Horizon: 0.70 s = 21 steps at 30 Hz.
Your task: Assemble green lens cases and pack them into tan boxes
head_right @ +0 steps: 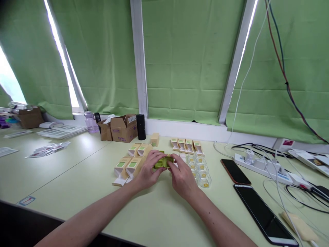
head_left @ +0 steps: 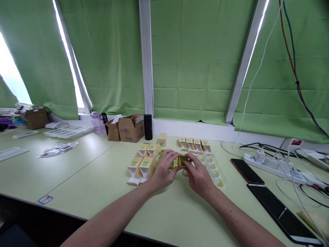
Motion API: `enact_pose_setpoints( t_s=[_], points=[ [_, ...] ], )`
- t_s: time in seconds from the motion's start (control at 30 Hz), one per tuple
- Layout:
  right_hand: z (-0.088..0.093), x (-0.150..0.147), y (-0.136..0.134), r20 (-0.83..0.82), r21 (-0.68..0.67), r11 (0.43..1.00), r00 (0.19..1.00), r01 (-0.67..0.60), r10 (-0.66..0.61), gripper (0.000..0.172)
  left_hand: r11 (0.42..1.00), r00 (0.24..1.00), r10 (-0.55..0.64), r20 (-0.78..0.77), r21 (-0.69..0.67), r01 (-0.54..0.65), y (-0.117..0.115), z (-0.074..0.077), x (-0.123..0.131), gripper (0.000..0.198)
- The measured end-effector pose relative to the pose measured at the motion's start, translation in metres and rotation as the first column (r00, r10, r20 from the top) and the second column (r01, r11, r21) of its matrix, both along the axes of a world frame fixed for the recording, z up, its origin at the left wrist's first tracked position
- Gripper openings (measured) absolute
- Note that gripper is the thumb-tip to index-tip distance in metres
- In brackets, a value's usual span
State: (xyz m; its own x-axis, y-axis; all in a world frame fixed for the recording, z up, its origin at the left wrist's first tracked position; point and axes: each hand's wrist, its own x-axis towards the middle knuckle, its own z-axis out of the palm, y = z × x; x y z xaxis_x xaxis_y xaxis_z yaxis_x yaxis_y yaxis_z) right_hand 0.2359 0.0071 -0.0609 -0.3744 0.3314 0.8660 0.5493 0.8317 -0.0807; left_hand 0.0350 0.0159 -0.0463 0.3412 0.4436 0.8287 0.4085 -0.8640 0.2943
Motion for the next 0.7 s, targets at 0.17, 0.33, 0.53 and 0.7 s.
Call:
enact_pose_setpoints(
  t_s=[0.17,0.33,0.53,0.7],
  points=[
    [-0.0024,0.0011,0.0017,-0.025,-0.012,1.0,1.0,-0.018,0.017,0.041,0.999,1.0,-0.013,0.013,-0.037,0.013,0.0015,-0.0012,-0.0009,0.045],
    [-0.0051,0.0027,-0.0004,-0.077,-0.04,0.999,0.997,-0.012,0.009,0.059,0.986,0.994,-0.012,0.104,-0.167,0.029,0.0017,-0.0013,0.0001,0.039],
    [-0.004,0.0015,-0.0041,-0.128,-0.035,0.999,0.991,-0.035,0.031,0.063,0.929,0.972,0.041,0.232,-0.367,0.048,0.0052,0.001,0.0032,0.027],
    [-0.004,0.0011,-0.0036,-0.13,-0.05,0.998,0.991,-0.05,0.043,0.058,0.865,0.953,0.051,0.298,-0.49,0.107,0.0055,0.0033,0.0054,0.038]
  ],
)
